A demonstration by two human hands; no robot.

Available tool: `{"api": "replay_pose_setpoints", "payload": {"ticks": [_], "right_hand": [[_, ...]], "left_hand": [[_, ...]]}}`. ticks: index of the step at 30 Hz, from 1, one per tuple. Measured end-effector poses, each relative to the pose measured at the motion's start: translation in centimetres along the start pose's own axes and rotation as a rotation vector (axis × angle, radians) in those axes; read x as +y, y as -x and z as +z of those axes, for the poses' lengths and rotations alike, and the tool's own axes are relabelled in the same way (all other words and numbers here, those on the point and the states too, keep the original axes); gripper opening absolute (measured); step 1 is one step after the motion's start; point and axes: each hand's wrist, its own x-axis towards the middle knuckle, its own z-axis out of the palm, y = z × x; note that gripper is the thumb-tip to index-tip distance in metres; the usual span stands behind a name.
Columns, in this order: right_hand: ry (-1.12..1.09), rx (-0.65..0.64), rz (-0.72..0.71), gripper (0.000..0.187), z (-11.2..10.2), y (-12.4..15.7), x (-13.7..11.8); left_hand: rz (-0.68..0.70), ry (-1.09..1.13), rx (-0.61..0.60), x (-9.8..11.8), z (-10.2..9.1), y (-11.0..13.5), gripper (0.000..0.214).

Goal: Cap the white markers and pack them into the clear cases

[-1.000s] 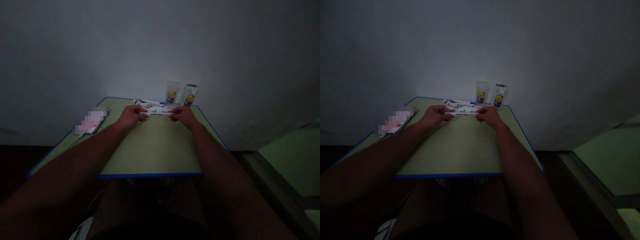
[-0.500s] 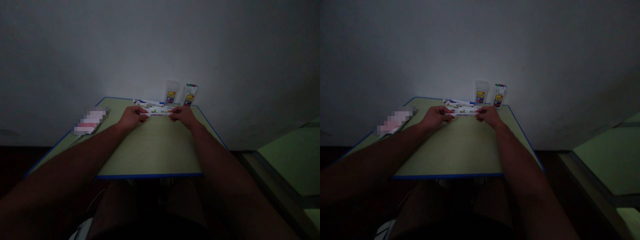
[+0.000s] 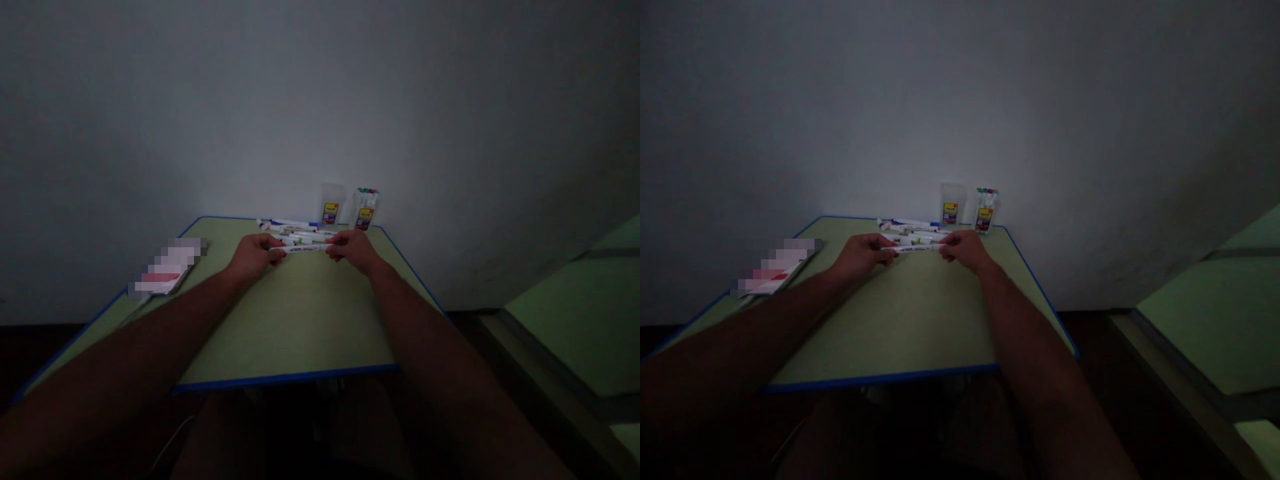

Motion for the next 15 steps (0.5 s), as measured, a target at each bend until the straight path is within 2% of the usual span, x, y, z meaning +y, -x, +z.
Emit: {"api": "replay_pose_setpoints", "payload": {"ticks": [8,15], "right_hand": [[-0.066,-0.004,0.035,0.015,0.0,0.1,0.0],[-0.112,0.001,0.078,0.021,0.2,0.0,0.5]], "left_hand": [[0.036,-0.034,-0.023,-0.9,0.0,-0.5,0.014],[0.097,-0.270,-0.027,-1.6,-0.5,-1.1,0.020]]}}
